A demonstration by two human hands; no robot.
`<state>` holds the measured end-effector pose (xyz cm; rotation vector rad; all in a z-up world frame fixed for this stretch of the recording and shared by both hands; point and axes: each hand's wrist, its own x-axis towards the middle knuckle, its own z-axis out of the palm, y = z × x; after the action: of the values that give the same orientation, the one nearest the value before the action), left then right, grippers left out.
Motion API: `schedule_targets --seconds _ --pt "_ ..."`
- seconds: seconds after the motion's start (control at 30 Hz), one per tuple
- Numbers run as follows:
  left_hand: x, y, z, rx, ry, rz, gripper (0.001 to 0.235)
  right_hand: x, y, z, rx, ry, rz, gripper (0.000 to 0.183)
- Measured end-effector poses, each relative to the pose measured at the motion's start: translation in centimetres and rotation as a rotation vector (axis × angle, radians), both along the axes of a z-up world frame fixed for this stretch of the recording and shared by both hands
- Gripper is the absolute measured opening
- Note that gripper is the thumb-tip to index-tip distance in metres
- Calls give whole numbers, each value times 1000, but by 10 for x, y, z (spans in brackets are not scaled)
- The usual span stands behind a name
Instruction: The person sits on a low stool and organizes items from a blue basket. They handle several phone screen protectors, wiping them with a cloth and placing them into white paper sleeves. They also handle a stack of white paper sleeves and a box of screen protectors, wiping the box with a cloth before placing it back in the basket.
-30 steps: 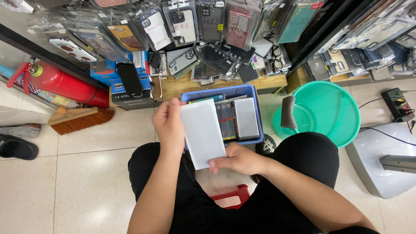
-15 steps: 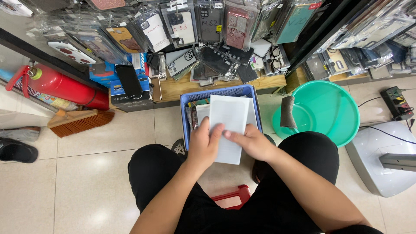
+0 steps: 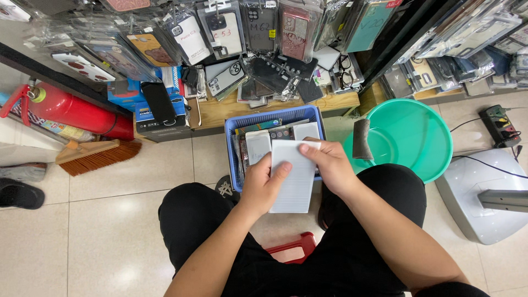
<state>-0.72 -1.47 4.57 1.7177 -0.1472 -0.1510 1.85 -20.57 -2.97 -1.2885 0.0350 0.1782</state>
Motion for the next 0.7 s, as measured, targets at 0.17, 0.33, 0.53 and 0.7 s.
schedule_targets --seconds 0.17,0.33,0.53,0.7 --pt "1 8 -22 -29 -63 75 24 -13 21 47 -92 -107 96 21" --pt "3 8 -17 -60 -63 68 20 -7 13 26 -81 -144 31 19" --pt "4 11 -16 -165 4 107 24 -7 17 22 -87 -69 53 27" --pt "6 13 -19 -172 -12 114 17 -8 25 53 -114 -97 -2 18"
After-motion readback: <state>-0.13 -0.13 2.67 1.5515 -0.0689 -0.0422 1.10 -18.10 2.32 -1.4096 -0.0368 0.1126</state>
